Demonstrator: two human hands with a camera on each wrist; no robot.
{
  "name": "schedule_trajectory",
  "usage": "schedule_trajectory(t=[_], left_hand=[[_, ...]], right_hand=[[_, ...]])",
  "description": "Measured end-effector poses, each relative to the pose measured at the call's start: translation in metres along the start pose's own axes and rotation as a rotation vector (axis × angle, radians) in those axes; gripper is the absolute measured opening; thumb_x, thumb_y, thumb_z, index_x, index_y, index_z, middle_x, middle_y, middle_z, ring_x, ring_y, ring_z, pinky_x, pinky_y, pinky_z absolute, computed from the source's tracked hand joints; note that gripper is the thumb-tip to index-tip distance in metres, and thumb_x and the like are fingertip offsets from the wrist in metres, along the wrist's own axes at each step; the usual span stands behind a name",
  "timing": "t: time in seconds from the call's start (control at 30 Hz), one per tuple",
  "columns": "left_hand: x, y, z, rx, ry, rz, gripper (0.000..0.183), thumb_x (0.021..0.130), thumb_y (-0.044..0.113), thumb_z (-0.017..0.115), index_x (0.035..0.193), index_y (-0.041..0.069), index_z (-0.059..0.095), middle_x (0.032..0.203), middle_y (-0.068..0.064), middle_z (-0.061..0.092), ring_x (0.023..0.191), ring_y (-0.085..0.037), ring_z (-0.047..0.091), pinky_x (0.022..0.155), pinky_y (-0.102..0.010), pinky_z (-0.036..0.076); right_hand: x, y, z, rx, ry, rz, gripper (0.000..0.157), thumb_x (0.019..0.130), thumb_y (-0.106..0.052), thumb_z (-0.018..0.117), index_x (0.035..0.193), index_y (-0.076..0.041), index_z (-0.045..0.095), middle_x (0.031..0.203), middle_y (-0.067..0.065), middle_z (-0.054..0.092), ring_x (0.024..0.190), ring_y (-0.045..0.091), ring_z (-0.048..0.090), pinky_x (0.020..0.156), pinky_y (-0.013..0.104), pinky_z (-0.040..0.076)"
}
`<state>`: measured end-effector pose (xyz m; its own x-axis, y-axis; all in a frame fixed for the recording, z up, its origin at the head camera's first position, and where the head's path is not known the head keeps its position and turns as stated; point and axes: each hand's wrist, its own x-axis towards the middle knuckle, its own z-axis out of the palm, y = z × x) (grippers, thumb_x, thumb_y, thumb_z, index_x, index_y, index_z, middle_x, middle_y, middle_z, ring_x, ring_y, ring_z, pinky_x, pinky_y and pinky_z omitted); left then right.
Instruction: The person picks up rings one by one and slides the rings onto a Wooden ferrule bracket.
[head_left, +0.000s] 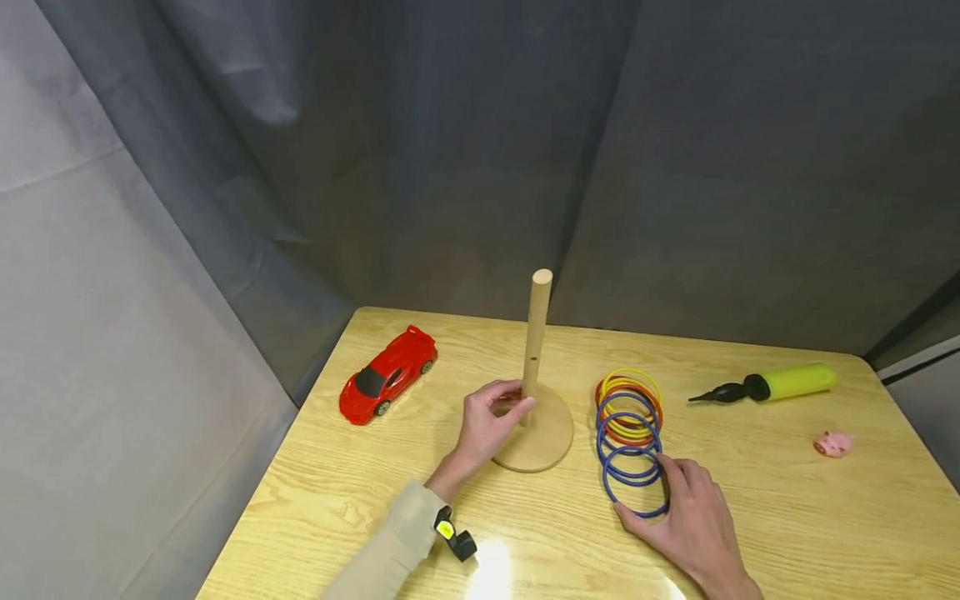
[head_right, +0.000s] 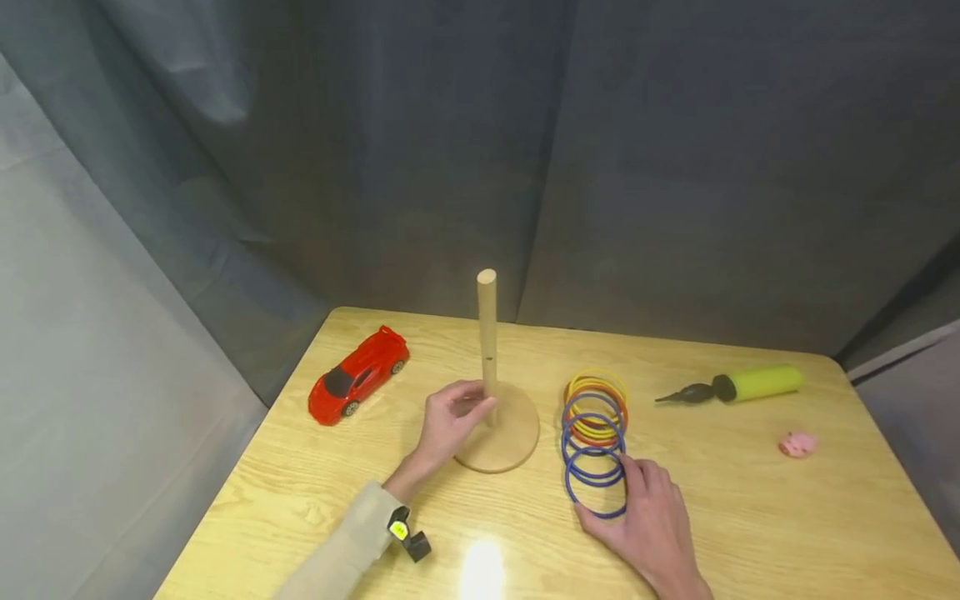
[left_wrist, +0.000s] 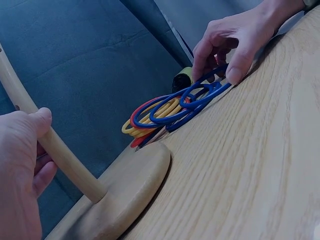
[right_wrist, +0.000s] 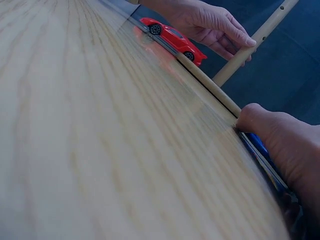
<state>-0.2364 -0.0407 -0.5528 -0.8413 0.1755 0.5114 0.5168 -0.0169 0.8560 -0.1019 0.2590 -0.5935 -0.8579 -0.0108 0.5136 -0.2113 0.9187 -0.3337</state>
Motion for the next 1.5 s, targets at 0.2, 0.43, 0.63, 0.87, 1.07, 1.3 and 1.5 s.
schedule_trajectory(t=[0.2,0.43,0.63,0.87,1.07,1.3,1.5], left_hand=[[-0.001,-0.004,-0.002,-0.013,-0.011,0.004,0.024,0.092,0.002,0.079,0.116,-0.001,0.076,0.105,-0.02,0.076,0.093,-0.039,0.075,0.079,-0.057,0.063],[-0.001,-0.005,-0.003,0.018,-0.016,0.005,0.024,0.094,0.008,0.079,0.117,0.0,0.076,0.105,-0.016,0.076,0.093,-0.029,0.076,0.079,-0.051,0.065],[0.0,-0.004,-0.003,0.017,-0.015,0.001,0.025,0.094,0.008,0.079,0.117,-0.001,0.076,0.106,-0.016,0.076,0.094,-0.029,0.076,0.079,-0.052,0.064],[0.0,-0.005,-0.001,0.013,-0.002,0.012,0.025,0.093,0.005,0.079,0.117,0.0,0.076,0.106,-0.017,0.076,0.093,-0.033,0.076,0.077,-0.053,0.065],[-0.001,-0.005,0.002,0.031,0.006,0.004,0.026,0.091,-0.004,0.078,0.116,-0.006,0.074,0.105,-0.024,0.075,0.09,-0.041,0.075,0.075,-0.056,0.064],[0.0,0.02,0.001,0.015,-0.006,0.011,0.025,0.091,-0.008,0.075,0.116,-0.01,0.073,0.105,-0.028,0.073,0.089,-0.045,0.073,0.074,-0.058,0.064],[0.001,0.032,0.0,0.018,0.001,0.015,0.023,0.091,-0.008,0.075,0.114,-0.011,0.073,0.103,-0.028,0.073,0.089,-0.047,0.072,0.075,-0.054,0.065]], right_hand=[[-0.002,-0.001,0.002,0.002,-0.011,0.027,0.106,0.055,-0.064,0.094,0.129,0.006,0.063,0.108,0.021,0.062,0.094,0.042,0.058,0.074,0.059,0.048],[-0.006,-0.011,0.005,0.01,0.032,0.103,0.112,0.055,-0.065,0.094,0.129,0.011,0.06,0.109,0.03,0.058,0.097,0.049,0.054,0.076,0.061,0.044],[-0.007,-0.014,0.005,-0.011,0.073,0.101,0.102,0.055,-0.061,0.093,0.119,0.013,0.063,0.099,0.028,0.058,0.088,0.047,0.053,0.072,0.057,0.043],[-0.005,-0.013,0.005,-0.051,0.084,0.021,0.101,0.059,-0.066,0.087,0.117,0.014,0.064,0.093,0.027,0.062,0.083,0.047,0.057,0.07,0.057,0.047],[-0.004,-0.012,0.006,-0.038,0.103,-0.01,0.098,0.06,-0.063,0.085,0.115,0.014,0.064,0.091,0.026,0.062,0.08,0.045,0.059,0.066,0.056,0.048],[-0.001,-0.012,0.003,-0.028,0.1,0.032,0.091,0.056,-0.058,0.087,0.107,0.014,0.065,0.089,0.027,0.063,0.076,0.046,0.059,0.062,0.057,0.048],[0.012,-0.014,-0.009,0.001,0.091,0.03,0.082,0.057,-0.052,0.09,0.103,0.013,0.066,0.084,0.024,0.064,0.073,0.041,0.061,0.058,0.057,0.051]])
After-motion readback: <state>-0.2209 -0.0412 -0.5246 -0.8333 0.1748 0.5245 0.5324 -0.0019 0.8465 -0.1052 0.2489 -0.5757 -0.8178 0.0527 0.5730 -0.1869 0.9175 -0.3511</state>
